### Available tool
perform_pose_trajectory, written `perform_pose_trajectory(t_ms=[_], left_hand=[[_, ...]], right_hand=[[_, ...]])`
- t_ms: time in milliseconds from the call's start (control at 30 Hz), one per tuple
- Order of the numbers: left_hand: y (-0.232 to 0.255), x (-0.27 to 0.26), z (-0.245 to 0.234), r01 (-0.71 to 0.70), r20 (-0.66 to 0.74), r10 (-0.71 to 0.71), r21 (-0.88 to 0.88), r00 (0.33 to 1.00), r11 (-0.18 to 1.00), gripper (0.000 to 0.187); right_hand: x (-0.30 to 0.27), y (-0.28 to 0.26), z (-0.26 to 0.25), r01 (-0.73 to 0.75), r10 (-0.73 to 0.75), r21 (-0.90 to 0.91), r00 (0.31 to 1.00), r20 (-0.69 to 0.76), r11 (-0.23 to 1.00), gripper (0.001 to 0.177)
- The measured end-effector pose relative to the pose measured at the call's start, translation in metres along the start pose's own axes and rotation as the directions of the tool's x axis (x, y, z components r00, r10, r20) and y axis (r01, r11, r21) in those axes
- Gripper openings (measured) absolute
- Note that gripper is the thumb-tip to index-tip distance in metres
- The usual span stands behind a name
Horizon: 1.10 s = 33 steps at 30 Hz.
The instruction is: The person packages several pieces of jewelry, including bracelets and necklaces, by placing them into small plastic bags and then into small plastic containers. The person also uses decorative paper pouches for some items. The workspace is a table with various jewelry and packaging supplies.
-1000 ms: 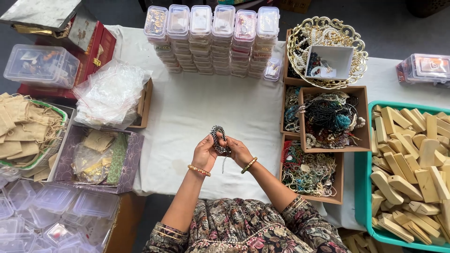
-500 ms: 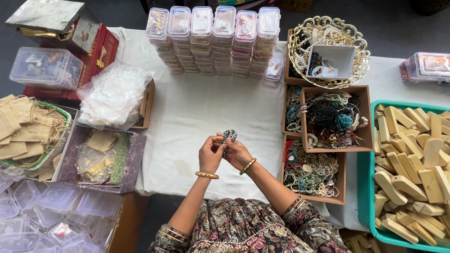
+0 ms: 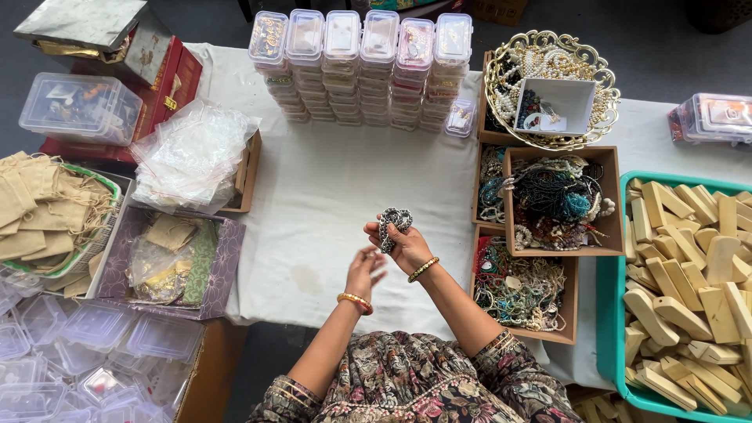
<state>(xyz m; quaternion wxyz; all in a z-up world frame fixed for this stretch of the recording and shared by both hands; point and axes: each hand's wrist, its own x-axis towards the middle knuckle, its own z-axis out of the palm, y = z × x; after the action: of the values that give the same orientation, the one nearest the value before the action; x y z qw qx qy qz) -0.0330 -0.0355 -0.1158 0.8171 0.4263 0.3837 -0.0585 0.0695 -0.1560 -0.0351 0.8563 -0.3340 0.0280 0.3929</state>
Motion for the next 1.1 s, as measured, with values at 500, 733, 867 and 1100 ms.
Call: perform_pose_trajectory(t_ms=[500,733,867,1100], left_hand=[[0.017,0.018,0.02,0.012,0.148,0.044,-0.356,0.988,0.934,0.03],[0.026,-0.004,0.031,0.024,0.076,0.004,-0.357,0.997,0.934,0.046],[0.033,-0.009,0.033,-0.05,0.067,0.066,-0.221,0.996,0.974,0.046],[0.026,0.007,0.02,-0.051,-0.037,0.044,-0.213,0.998,0.976,0.039]], right_hand=[[0.004,0.021,-0.019,0.142,-0.369,-0.863,0.928,-0.054,0.485,0.023],[-0.008,0.014,0.003,0.055,-0.444,-0.996,0.896,0.02,0.066,0.044],[-0.008,0.017,0.004,-0.032,-0.361,-0.999,0.932,-0.027,-0.006,0.049],[0.004,0.028,-0.044,0.166,-0.212,-0.879,0.974,0.077,0.447,0.064]])
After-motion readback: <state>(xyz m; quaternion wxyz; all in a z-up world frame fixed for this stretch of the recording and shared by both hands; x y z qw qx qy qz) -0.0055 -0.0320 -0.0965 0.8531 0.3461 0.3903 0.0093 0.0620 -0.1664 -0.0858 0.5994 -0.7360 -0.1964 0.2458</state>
